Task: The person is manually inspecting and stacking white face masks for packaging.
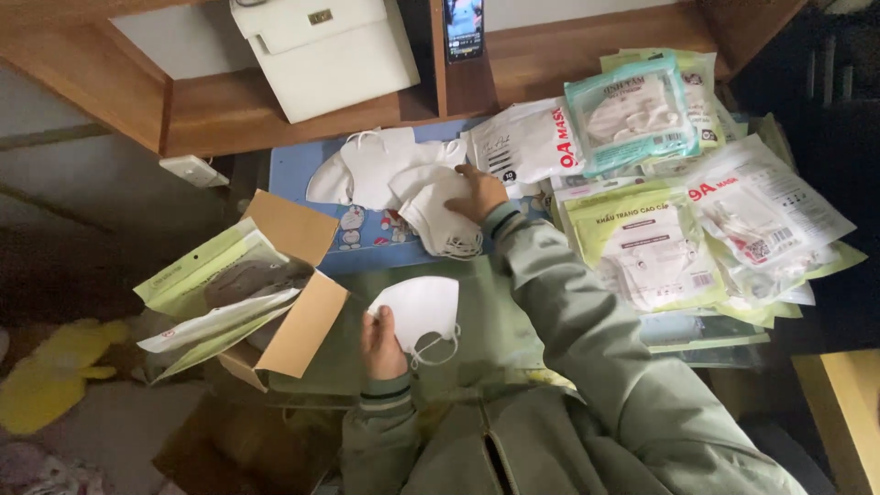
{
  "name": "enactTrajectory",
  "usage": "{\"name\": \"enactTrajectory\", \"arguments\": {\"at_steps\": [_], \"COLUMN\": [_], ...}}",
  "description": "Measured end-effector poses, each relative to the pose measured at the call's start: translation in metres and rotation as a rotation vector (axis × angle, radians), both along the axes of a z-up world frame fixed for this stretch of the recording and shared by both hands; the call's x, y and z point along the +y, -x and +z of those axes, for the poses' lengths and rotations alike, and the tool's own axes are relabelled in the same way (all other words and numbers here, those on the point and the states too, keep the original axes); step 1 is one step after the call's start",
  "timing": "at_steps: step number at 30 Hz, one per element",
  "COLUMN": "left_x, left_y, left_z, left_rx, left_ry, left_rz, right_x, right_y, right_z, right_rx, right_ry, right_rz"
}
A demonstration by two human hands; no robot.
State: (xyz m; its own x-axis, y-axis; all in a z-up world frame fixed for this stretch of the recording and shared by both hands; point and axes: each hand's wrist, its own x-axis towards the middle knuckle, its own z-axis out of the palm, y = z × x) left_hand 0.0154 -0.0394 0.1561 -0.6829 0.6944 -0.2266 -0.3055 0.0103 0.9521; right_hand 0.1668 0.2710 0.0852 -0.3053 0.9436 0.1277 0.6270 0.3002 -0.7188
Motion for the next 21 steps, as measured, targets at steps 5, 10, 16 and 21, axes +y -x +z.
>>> {"name": "enactTrajectory", "arguments": {"at_steps": [5, 10, 16, 21], "left_x": [0.009, 0.028, 0.039, 0.032], "left_y": [0.007, 0.004, 0.023, 0.019], "left_z": [-0.089, -0.137, -0.201, -0.133], "left_rx": [0.072, 0.088, 0.045, 0.032], "left_ry": [0.221, 0.228, -0.011, 0.091], "left_rz": [-0.005, -0.030, -0.111, -0.122], "right_x": [-0.030, -0.065, -0.081, -0.122], "right_y": [0.003, 0.002, -0.023, -0.041], "right_z": [0.014, 0.034, 0.044, 0.039], "right_rx": [-0.209, -0.214, 0.100, 0.623], "right_ry": [-0.106, -0.396, -0.623, -0.029], "right_rz": [-0.064, -0.099, -0.087, 0.089]}}
